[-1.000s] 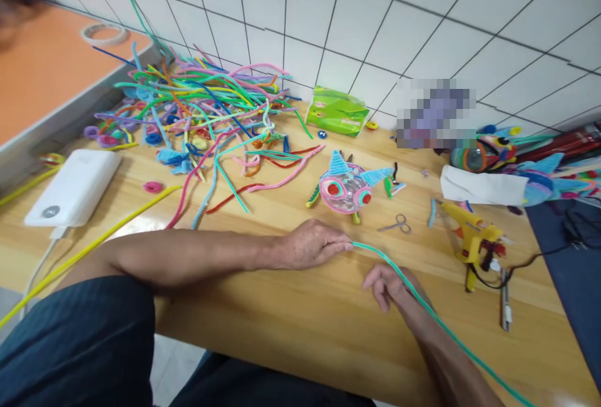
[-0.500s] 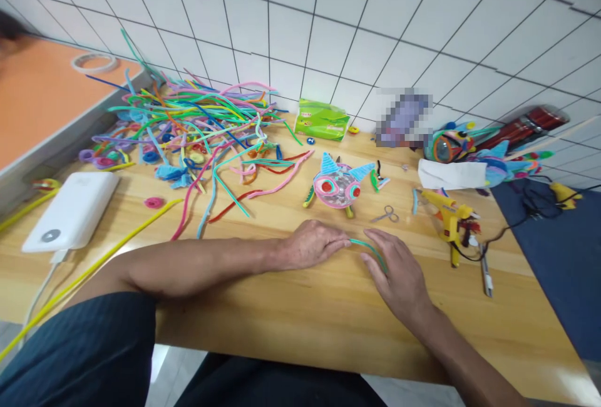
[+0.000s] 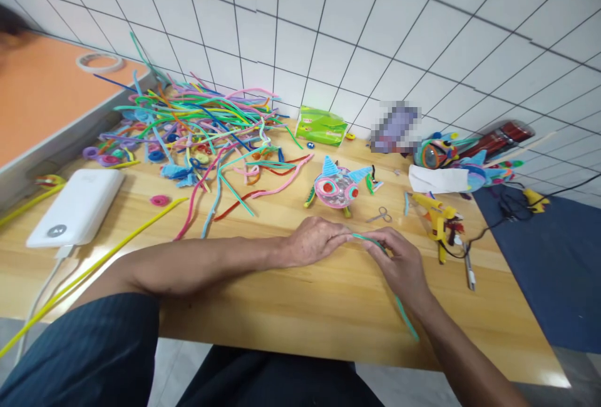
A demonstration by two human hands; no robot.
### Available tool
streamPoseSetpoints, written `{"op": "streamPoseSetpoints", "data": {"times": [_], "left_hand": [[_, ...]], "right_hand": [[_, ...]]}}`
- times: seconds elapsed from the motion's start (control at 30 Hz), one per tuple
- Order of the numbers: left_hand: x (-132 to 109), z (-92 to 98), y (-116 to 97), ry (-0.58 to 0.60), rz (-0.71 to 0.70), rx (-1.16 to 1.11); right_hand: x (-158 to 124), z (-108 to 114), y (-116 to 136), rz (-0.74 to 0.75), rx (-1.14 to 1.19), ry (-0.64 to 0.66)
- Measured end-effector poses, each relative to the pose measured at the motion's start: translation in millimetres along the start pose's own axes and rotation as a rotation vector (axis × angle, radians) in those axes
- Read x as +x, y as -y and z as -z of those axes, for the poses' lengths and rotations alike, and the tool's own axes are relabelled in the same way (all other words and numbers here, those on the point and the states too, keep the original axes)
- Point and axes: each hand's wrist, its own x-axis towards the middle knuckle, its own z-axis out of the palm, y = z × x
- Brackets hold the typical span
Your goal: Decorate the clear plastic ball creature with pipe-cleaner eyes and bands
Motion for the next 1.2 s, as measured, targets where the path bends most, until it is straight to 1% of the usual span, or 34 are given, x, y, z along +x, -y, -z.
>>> {"op": "streamPoseSetpoints", "data": {"times": [0.17, 0.23, 0.3, 0.37, 0.4, 0.43, 0.47, 0.53, 0.57, 0.63, 0.7, 0.83, 0.93, 1.03, 1.2], "left_hand": [[7.5, 11.5, -13.7, -0.118, 0.021, -0.134], [11.7, 20.0, -19.1, -0.22, 0.012, -0.188], [15.7, 30.7, -20.1, -0.367, -0.005, -0.219], [19.1, 41.4, -13.7, -0.521, 0.011, -0.201], [20.5, 45.6, -7.6, -0.585, 0.042, -0.179], [21.8, 48.6, 0.1, -0.635, 0.08, -0.159], [23.0, 50.0, 8.9, -0.658, 0.126, -0.154], [25.3, 48.5, 27.5, -0.628, 0.223, -0.203], [26.4, 46.0, 36.1, -0.587, 0.26, -0.237], [28.7, 39.9, 49.4, -0.494, 0.302, -0.293], [31.6, 34.7, 56.3, -0.435, 0.313, -0.311], [38.4, 32.8, 53.5, -0.403, 0.27, -0.352], [41.4, 34.8, 46.4, -0.329, 0.245, -0.442], [41.4, 33.3, 44.0, -0.348, 0.262, -0.435], [40.5, 25.7, 49.1, -0.363, 0.28, -0.449]], "right_hand": [[13.2, 6.4, 7.5, -0.065, 0.084, -0.058], [20.2, 11.1, 8.9, -0.113, 0.124, -0.096], [28.7, 15.3, 8.7, -0.177, 0.168, -0.153], [38.6, 17.9, 7.3, -0.233, 0.223, -0.214], [43.9, 18.6, 6.3, -0.251, 0.254, -0.242], [49.2, 18.9, 5.2, -0.264, 0.28, -0.267], [54.3, 19.0, 4.1, -0.272, 0.296, -0.288], [63.9, 18.3, 1.9, -0.275, 0.295, -0.3], [68.2, 17.6, 0.6, -0.266, 0.283, -0.295], [75.7, 15.5, -2.2, -0.235, 0.238, -0.279], [82.4, 12.3, -4.8, -0.189, 0.168, -0.276], [95.7, 4.6, -4.3, -0.066, -0.005, -0.272], [105.1, 0.3, 3.3, 0.024, -0.116, -0.248], [111.7, -2.5, 13.2, 0.117, -0.219, -0.202], [119.0, -5.9, 22.5, 0.196, -0.3, -0.119]]}}
